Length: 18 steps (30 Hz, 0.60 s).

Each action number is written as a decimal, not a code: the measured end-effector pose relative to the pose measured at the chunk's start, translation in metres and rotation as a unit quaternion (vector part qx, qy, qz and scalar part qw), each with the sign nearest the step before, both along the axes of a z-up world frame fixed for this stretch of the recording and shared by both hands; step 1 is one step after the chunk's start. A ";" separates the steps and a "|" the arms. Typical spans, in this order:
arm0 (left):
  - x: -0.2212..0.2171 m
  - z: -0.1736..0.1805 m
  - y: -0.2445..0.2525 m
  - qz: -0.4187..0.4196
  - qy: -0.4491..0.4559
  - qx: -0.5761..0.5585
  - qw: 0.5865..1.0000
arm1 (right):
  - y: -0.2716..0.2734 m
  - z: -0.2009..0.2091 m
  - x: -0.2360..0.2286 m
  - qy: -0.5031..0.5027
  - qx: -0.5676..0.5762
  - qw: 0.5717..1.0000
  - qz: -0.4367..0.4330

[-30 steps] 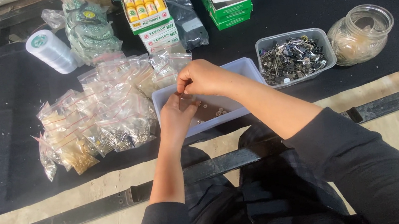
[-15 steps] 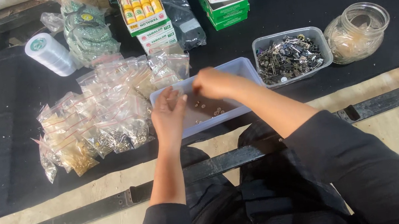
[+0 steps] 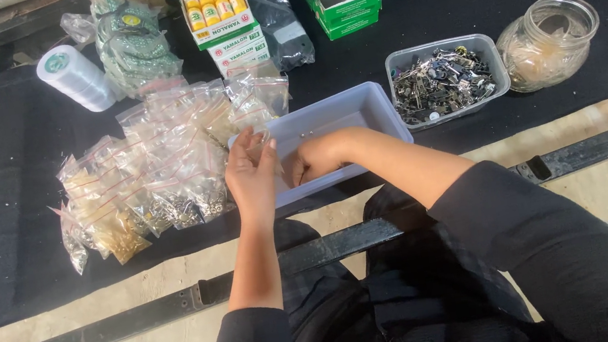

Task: Sorting and bagging small metal hardware components at a workbench.

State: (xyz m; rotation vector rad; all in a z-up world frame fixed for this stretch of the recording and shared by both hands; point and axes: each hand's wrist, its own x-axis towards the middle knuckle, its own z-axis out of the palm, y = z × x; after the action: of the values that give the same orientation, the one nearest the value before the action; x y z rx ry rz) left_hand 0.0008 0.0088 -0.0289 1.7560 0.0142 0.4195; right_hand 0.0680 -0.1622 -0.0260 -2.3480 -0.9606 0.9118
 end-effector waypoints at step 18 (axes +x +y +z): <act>0.000 0.002 0.000 -0.017 0.033 -0.010 0.999 | -0.061 0.019 0.003 -0.109 -0.238 0.963 -0.068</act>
State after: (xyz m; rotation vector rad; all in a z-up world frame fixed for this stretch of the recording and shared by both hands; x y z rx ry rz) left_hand 0.0013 0.0089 -0.0270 1.7463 0.0343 0.3354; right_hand 0.0708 -0.2237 -0.0072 -2.9303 -0.7011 0.9227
